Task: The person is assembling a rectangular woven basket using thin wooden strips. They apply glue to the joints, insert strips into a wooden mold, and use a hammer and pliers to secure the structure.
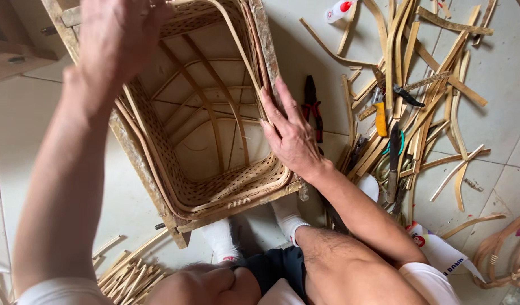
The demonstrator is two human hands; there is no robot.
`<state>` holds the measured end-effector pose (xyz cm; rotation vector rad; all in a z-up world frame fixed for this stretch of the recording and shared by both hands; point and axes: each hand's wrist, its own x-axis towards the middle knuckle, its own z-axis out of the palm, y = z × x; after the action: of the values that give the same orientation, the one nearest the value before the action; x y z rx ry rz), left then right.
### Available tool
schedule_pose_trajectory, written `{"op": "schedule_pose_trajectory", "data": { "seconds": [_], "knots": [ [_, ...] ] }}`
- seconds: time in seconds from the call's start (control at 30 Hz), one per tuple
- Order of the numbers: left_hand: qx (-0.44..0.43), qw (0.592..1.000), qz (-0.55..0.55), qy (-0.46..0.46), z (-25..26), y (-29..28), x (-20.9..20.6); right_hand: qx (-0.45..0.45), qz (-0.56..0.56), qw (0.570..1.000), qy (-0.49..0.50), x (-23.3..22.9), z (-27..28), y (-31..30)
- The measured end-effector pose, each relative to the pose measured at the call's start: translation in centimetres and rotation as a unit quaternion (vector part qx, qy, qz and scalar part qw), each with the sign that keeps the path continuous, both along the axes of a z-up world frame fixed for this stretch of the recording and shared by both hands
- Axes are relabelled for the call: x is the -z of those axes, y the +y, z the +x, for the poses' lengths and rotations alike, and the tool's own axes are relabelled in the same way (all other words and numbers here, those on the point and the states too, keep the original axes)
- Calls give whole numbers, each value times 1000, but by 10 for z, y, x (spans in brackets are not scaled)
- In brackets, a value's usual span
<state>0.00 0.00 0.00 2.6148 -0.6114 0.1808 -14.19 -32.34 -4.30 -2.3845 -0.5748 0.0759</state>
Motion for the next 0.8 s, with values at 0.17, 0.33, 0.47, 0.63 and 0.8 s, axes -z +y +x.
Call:
{"op": "schedule_pose_trajectory", "data": {
  "seconds": [0.17, 0.33, 0.47, 0.63, 0.8],
  "knots": [
    [-125, 991, -21, -36, -32, -20, 46, 47, 86, 993, 68, -18, 19, 5],
    [-147, 987, -32, -49, -28, -38, 70, 112, 115, 963, 215, 12, 88, 21],
    [-139, 987, -45, -71, -12, -51, 70, 90, 107, 975, 173, 29, 92, 9],
    [-123, 988, -4, -97, -10, -48, 78, 111, 84, 966, 219, 18, 99, 16],
    [-116, 990, 31, -68, -16, -41, 87, 102, 144, 978, 114, 15, 155, 47]
  ]
}}
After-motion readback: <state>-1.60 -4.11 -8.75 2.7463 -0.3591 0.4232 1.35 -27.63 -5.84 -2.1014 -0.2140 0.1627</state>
